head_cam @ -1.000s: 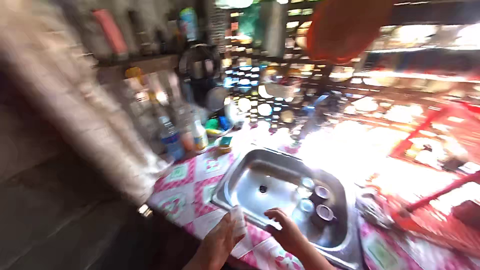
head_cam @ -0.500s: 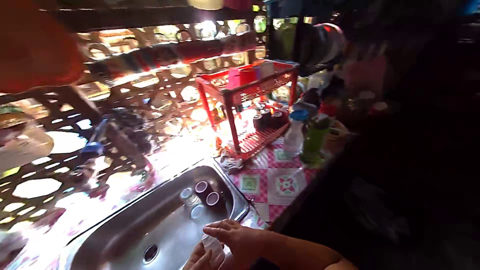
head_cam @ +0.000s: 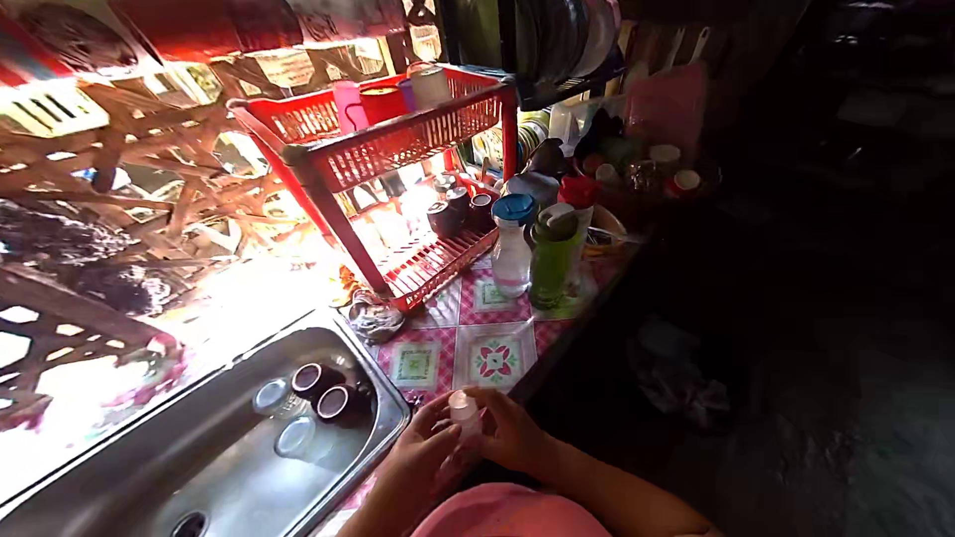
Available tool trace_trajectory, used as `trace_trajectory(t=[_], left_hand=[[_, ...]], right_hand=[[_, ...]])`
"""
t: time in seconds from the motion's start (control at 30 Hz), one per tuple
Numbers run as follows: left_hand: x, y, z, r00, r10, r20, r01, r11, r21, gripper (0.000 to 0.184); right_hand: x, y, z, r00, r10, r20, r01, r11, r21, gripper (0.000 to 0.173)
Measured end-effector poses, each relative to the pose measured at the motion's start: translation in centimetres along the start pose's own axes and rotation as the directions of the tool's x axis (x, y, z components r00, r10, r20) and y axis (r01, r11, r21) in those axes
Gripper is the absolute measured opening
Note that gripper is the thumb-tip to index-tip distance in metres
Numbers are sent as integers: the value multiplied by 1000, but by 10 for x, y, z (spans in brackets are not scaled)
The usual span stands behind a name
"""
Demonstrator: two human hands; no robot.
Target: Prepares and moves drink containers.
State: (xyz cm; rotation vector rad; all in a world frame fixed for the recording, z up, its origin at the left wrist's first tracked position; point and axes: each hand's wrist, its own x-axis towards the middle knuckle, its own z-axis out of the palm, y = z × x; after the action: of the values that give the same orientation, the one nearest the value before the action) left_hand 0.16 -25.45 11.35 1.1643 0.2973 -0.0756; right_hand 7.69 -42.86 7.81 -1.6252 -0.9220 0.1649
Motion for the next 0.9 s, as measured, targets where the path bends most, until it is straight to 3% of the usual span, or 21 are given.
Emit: trace_trajectory(t=[0.07,0.13,0.2,0.3,0.37,0.47,0.67,0.77,0.9], left_hand=[[22,-2,26,994,12,110,-18,999,51,62],[47,-6,52,979,23,201,-48,992,120,83],[72,-7,74,981,23,190,-65,973,219,93],[108,-4,93,995,88,55,-101,952,289,79],[131,-2,98,991,116,-66,-94,959,268,64],[155,1,103,965,116,-235,-69,977,200,48],[189,18,112,928,240,-286,-149,940,307,47],[210,39,114,904,329,-273,-203,893,402,42],[226,60,117,853,428,-298,-258,843,471,49]], right_hand=[[-7,17,-39,994,-74,-76,69,995,-68,56],[-13,36,-80,983,-107,-151,86,987,-136,56],[-16,58,-122,953,-80,-292,34,987,-158,60],[-4,100,-189,810,-97,-578,-28,979,-203,69],[10,124,-233,725,-29,-689,-181,956,-231,73],[31,161,-276,744,60,-666,-351,882,-313,67],[67,201,-289,818,-27,-574,-362,752,-551,58],[71,204,-282,827,-38,-560,-376,704,-603,64],[63,208,-284,815,-111,-569,-295,765,-572,80]])
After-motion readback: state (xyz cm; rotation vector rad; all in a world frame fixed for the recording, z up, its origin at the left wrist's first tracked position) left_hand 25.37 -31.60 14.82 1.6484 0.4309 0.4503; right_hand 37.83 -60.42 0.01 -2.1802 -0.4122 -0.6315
